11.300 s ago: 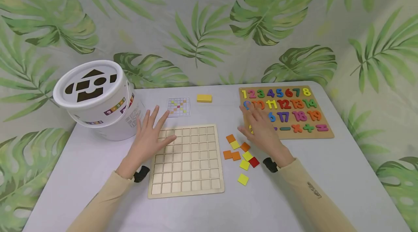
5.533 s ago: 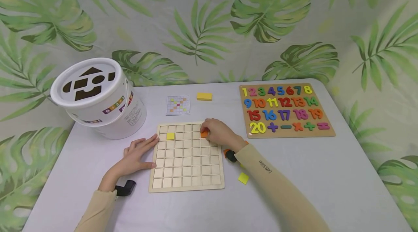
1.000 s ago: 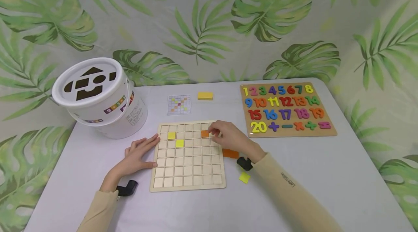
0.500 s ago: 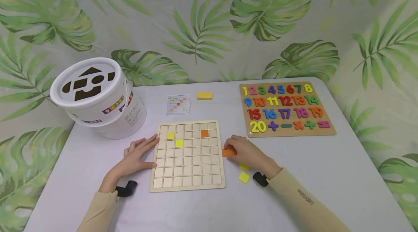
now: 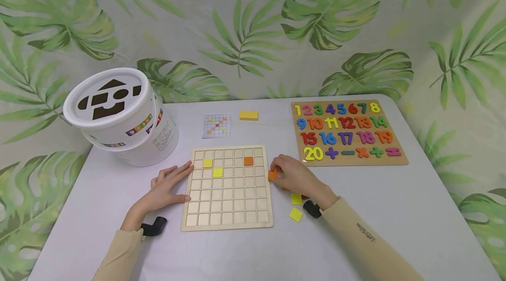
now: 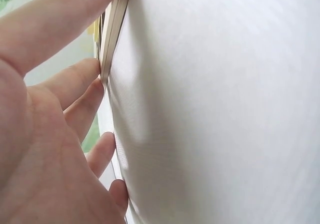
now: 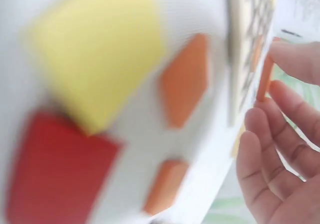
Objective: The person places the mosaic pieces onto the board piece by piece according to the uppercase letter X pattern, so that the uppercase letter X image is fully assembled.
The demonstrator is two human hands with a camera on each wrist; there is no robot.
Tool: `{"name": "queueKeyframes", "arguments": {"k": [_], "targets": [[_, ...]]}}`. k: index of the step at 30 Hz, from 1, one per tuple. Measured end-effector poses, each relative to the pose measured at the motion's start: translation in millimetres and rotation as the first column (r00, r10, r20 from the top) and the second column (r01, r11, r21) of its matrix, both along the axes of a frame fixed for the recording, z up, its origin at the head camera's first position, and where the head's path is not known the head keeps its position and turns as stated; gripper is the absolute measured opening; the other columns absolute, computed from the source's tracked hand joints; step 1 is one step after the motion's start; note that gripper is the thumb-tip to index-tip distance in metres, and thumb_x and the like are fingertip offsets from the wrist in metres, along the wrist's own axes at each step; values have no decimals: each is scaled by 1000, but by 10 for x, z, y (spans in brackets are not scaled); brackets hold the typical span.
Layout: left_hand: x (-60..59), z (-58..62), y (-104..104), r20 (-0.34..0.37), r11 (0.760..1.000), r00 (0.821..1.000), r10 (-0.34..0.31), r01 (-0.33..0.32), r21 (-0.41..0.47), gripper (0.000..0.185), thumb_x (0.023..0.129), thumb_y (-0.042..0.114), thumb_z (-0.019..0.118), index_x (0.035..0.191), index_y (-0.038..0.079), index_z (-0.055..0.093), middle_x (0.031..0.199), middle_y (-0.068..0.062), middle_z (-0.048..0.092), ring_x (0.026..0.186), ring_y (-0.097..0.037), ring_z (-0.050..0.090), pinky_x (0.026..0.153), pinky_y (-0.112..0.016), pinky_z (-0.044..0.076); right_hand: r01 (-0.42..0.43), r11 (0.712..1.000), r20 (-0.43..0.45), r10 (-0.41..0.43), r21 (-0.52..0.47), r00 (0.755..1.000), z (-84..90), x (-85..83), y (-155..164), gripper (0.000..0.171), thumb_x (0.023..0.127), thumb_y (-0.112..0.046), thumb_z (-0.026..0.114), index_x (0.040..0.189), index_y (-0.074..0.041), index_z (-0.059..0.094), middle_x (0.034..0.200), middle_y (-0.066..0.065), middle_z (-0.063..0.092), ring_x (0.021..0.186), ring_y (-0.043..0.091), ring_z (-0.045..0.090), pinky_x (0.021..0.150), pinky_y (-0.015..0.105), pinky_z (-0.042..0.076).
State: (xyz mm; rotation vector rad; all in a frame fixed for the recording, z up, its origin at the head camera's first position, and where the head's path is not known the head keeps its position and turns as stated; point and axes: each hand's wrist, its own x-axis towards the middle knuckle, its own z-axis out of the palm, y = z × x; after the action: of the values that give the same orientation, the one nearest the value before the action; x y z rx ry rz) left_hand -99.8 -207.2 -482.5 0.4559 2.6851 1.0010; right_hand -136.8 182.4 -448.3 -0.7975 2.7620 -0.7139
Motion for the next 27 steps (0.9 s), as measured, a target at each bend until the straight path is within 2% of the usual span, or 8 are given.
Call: {"name": "queueKeyframes", "arguments": {"k": [6, 10, 19, 23, 27], "targets": [[5, 10, -7, -6, 1000, 1000, -1, 1, 3, 84, 78, 34, 77, 148, 10, 36, 157, -4, 23, 137, -36, 12, 93, -54, 10, -51, 997, -32, 49, -53, 998, 80, -132, -266, 23, 80, -14, 77, 98, -7, 64, 90, -2, 57, 83, 16, 54, 77, 32, 47], [7, 17, -2, -3, 1000, 1000, -6, 6, 9, 84, 78, 33, 77, 148, 10, 36, 157, -5, 23, 137, -36, 12, 93, -55, 10, -73, 996, -16, 72, -53, 997, 56, -198, -457, 23, 82, -16, 77, 99, -6, 65, 92, -1, 58, 83, 15, 53, 77, 30, 46], [2, 23, 5, -11, 1000, 1000, 1, -1, -3, 84, 77, 32, 78, 148, 10, 37, 156, -5, 24, 137, -37, 13, 93, -54, 11, -116, 993, -22, 117, 24, 993, -43, -259, -814, 15, 83, -15, 73, 95, -9, 65, 89, -4, 55, 80, 13, 49, 75, 29, 44], [4, 25, 12, -4, 1000, 1000, 4, -4, -1, 84, 77, 31, 78, 148, 10, 37, 156, -5, 24, 137, -37, 12, 92, -54, 11, -122, 990, -51, 125, 66, 991, -68, -251, -900, 15, 82, -13, 75, 92, -9, 64, 87, -2, 55, 84, 16, 50, 75, 31, 45], [5, 26, 14, -1, 1000, 1000, 10, -10, -5, 84, 77, 31, 78, 148, 11, 37, 156, -4, 24, 137, -36, 12, 92, -54, 12, -110, 991, -43, 114, 81, 993, -79, -246, -926, 16, 82, -13, 75, 92, -8, 64, 88, 0, 55, 87, 18, 50, 76, 31, 45]]}}
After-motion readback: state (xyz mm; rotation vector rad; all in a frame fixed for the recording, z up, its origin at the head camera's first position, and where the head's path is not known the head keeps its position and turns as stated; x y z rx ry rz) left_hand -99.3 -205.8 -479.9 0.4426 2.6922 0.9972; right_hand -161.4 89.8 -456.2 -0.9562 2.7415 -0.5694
